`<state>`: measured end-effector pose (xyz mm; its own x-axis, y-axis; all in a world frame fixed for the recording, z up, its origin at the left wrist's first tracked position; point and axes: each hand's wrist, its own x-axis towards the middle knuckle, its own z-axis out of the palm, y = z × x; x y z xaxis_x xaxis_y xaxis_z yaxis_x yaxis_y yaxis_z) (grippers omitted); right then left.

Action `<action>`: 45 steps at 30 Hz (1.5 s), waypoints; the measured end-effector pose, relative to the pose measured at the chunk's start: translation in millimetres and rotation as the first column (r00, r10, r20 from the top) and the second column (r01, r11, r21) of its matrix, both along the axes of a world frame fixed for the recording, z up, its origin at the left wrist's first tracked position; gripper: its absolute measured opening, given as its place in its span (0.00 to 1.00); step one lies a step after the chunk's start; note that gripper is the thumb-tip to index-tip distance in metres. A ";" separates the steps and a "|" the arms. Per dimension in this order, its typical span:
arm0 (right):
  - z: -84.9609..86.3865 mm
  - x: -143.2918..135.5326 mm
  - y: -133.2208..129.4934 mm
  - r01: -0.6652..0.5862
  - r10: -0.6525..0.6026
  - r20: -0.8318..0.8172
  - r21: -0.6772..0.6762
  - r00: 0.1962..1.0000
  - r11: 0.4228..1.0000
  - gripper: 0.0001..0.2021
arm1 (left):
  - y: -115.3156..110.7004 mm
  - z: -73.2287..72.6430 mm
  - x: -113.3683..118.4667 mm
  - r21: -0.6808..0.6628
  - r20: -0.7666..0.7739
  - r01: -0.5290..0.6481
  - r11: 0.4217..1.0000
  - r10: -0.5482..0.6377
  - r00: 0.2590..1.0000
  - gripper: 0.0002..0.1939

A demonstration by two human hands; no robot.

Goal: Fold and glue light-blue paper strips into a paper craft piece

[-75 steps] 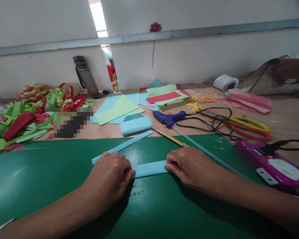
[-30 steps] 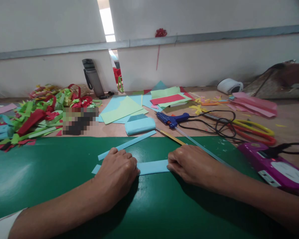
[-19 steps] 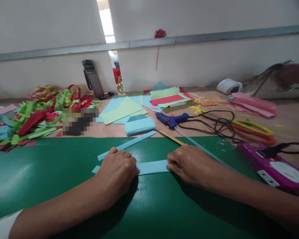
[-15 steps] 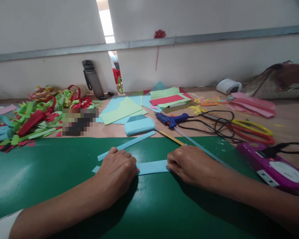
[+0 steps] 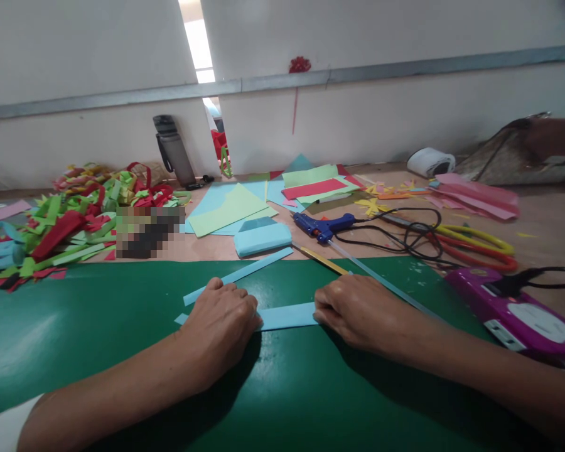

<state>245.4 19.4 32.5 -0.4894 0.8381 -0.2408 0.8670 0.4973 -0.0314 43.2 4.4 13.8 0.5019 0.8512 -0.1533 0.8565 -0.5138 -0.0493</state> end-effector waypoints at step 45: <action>-21.2 14.5 -8.2 -0.452 0.480 -0.009 0.321 0.877 0.832 0.19 | -7.5 -9.2 -20.1 0.191 -0.037 0.357 0.914 -0.357 0.934 0.20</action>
<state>259.9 11.2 11.2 -0.8470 0.5296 0.0460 0.5310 0.8386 0.1221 23.1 -3.1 4.6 0.7776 0.6287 -0.0064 0.6179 -0.7659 -0.1777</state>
